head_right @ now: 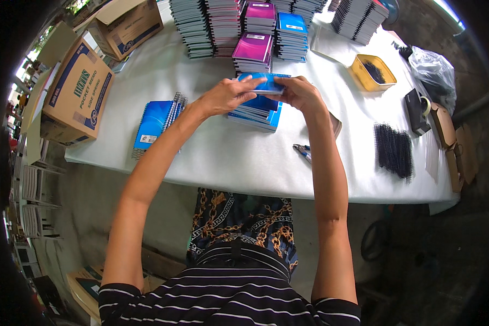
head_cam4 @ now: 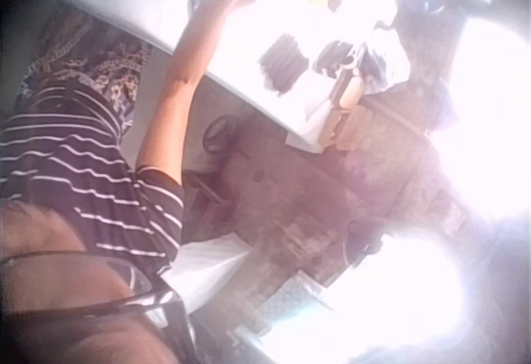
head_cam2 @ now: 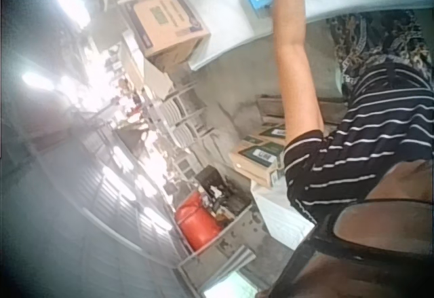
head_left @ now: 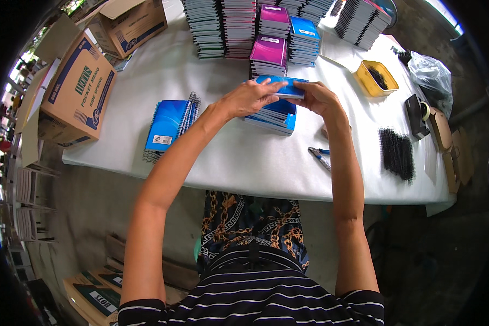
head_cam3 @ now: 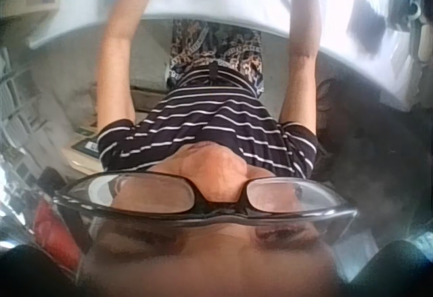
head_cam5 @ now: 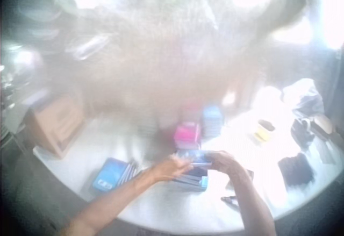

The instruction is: The person repeatedly picks up spiral-bound notebooks and inserts metal coils into the binding holes using pliers. They handle each notebook one at a time, aligning the coil, crimping it with the tool, and stacking the finished units on the table.

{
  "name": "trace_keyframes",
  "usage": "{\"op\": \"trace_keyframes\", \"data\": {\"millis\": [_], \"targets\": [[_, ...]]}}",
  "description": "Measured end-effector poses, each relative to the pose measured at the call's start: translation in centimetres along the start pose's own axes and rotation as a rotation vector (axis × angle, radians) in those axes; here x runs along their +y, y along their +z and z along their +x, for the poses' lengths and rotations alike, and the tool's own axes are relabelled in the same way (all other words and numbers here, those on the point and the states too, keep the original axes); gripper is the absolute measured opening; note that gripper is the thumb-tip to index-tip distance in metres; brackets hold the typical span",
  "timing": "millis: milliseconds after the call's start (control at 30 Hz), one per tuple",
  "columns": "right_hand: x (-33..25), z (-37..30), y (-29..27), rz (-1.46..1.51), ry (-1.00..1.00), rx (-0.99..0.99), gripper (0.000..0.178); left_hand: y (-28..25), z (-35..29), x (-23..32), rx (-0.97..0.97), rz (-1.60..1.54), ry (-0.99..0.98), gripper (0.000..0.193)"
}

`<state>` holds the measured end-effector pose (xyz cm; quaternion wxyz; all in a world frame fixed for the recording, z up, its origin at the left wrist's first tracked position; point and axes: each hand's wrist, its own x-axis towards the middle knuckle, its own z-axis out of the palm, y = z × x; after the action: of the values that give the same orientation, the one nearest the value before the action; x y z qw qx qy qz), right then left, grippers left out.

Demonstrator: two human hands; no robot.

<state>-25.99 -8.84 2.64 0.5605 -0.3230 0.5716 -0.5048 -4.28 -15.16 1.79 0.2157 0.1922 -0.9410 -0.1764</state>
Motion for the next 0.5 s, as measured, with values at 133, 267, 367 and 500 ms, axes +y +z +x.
{"op": "trace_keyframes", "data": {"millis": [133, 267, 367, 500], "targets": [[-0.1, -7.1, 3.0, -0.211, -0.353, 0.169, 0.027, -1.4, -4.5, 1.3, 0.450, -0.189, -0.117, 0.087], [6.3, -11.4, 1.9, -0.160, -0.599, -0.002, 0.018, -0.1, -9.9, 5.0, 0.359, -0.984, -0.326, 0.104], [12.1, -13.2, 4.4, -0.115, -0.469, -0.055, 0.019, 4.6, -13.7, 5.2, 0.277, -1.227, -0.362, 0.099], [13.9, -13.7, 5.2, -0.110, -0.423, -0.043, 0.029, 5.7, -14.6, 7.5, 0.307, -0.809, -0.326, 0.101]]}}
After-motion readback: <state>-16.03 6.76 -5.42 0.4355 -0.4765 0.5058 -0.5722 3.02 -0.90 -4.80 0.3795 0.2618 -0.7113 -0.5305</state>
